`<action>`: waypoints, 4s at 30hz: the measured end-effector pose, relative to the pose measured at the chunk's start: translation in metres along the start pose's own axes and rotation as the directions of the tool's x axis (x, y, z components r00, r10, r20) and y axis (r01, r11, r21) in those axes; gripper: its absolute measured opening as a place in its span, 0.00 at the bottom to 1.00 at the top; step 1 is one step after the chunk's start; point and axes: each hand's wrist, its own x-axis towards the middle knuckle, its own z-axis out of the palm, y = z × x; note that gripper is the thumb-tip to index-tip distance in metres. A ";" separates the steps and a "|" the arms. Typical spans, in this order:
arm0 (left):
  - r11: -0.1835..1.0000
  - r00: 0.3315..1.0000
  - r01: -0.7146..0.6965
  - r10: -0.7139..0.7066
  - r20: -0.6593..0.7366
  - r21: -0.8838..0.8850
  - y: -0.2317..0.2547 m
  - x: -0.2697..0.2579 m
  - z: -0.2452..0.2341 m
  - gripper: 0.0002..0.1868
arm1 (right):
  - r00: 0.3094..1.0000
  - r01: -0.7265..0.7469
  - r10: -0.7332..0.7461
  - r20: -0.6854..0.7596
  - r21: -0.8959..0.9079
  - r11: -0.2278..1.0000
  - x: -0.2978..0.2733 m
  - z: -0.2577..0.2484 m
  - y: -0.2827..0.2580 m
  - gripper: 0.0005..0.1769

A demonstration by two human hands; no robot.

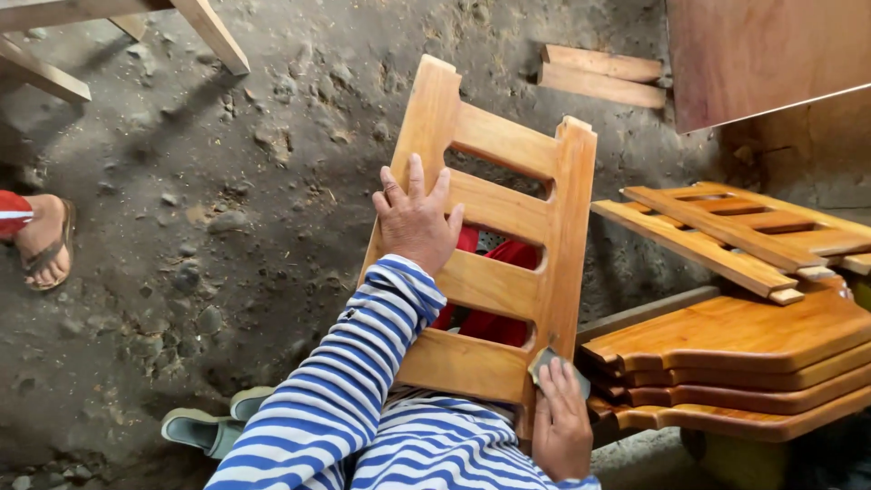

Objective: The person sits on the floor and sands a wooden chair backrest using a sanding block. They hold the chair steady with one hand while moving the sanding block across the surface with the other, focusing on the edges and cutouts.

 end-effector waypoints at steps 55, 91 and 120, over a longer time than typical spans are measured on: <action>0.999 0.995 -0.024 0.028 0.098 -0.048 -0.005 0.005 -0.016 0.34 | 0.987 0.129 -0.136 0.090 0.076 0.989 0.044 -0.005 0.005 0.23; 0.996 0.996 -0.042 0.049 0.075 -0.085 -0.005 0.005 -0.014 0.34 | 0.937 0.351 -0.350 -0.017 0.047 0.935 0.261 0.074 0.105 0.18; 0.992 0.997 -0.069 0.067 -0.025 -0.110 -0.001 0.006 -0.013 0.30 | 0.933 0.320 -0.289 -0.213 0.127 0.939 0.320 0.090 0.105 0.12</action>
